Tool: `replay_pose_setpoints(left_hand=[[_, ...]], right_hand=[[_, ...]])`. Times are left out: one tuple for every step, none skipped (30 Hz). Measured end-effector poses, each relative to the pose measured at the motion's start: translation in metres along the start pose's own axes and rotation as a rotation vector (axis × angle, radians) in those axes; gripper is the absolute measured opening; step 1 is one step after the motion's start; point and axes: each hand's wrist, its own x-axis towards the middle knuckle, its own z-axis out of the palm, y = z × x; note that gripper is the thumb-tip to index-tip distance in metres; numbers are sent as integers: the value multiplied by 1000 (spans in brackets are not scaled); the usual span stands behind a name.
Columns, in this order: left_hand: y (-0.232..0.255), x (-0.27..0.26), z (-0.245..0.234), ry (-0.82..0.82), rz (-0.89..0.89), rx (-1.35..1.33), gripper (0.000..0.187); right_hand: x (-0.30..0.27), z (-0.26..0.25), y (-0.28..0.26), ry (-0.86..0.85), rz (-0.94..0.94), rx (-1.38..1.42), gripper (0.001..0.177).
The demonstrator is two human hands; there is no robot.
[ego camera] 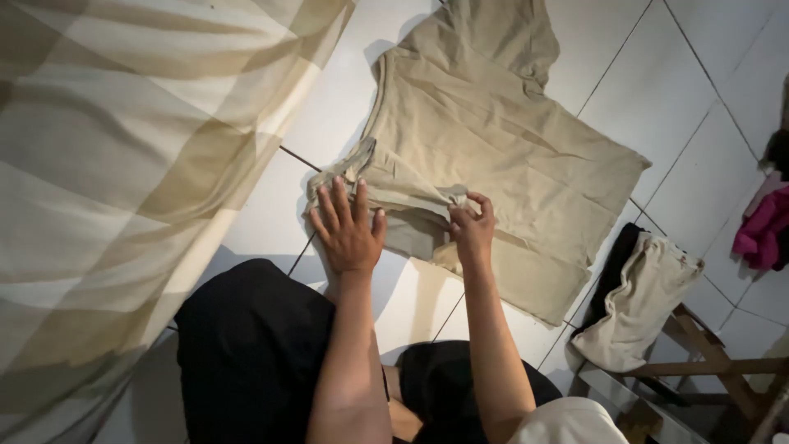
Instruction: The person folds a beige t-shirt and a black t-shirt on a tiled floor. They smooth each shirt, fold the sides inward, fold the bottom up, and then fold the top down to create neat rectangles. The folded shirts are placed on a nearby stack.
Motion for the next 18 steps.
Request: replay_pose_setpoints(left_hand=[[0,0,-1,0,-1,-2,68],[-1,1,-2,-3,7,-6,68],[-1,1,-3,-5,15,-9,68],[-1,1,-3,-4,14,-9,68],[-1,1,-3,-5,14,-4,68],[-1,1,-3,-5,15,0,69],[-1,1,-3,-6,16,-1,69],[-1,0,-3,-6,14,9,68],[-1,0,-3,-7,11,19,68],[-1,0,-1,-8,11,18,68],[-1,-1,0,-14,6,18,68],[-1,-1,1,-19,2,19,68],[-1,-1,1,-21,2,17,68],[0,-1,1,-35,-8,13,68],[-1,-1,1,-49,-16,12,67],[0,-1,4,-49,-14,12,67],[0,-2,5,-33,-13,19,67],[0,-2,7,-17,-12,26,66]], right_hand=[[0,-2,1,1,-1,-1,47],[-1,-4,2,-29,11,87,47],[-1,-6,3,-60,24,176,47],[-2,-8,5,-61,24,176,47],[-3,-9,6,-89,10,316,46],[-5,-11,8,-118,-5,456,46],[-2,-13,15,-116,-6,456,46],[1,-16,22,-126,3,518,47],[5,-20,29,-136,13,579,48],[0,-13,25,-134,12,578,48],[-5,-6,20,-37,-150,171,42],[-10,1,15,60,-306,-239,36],[-21,19,-2,61,-306,-240,36],[-33,36,-19,170,-543,-521,37],[-45,54,-35,278,-778,-800,40],[-38,56,-7,280,-777,-799,40],[-31,57,22,126,-695,-939,30],[-25,59,50,-32,-610,-1075,21]])
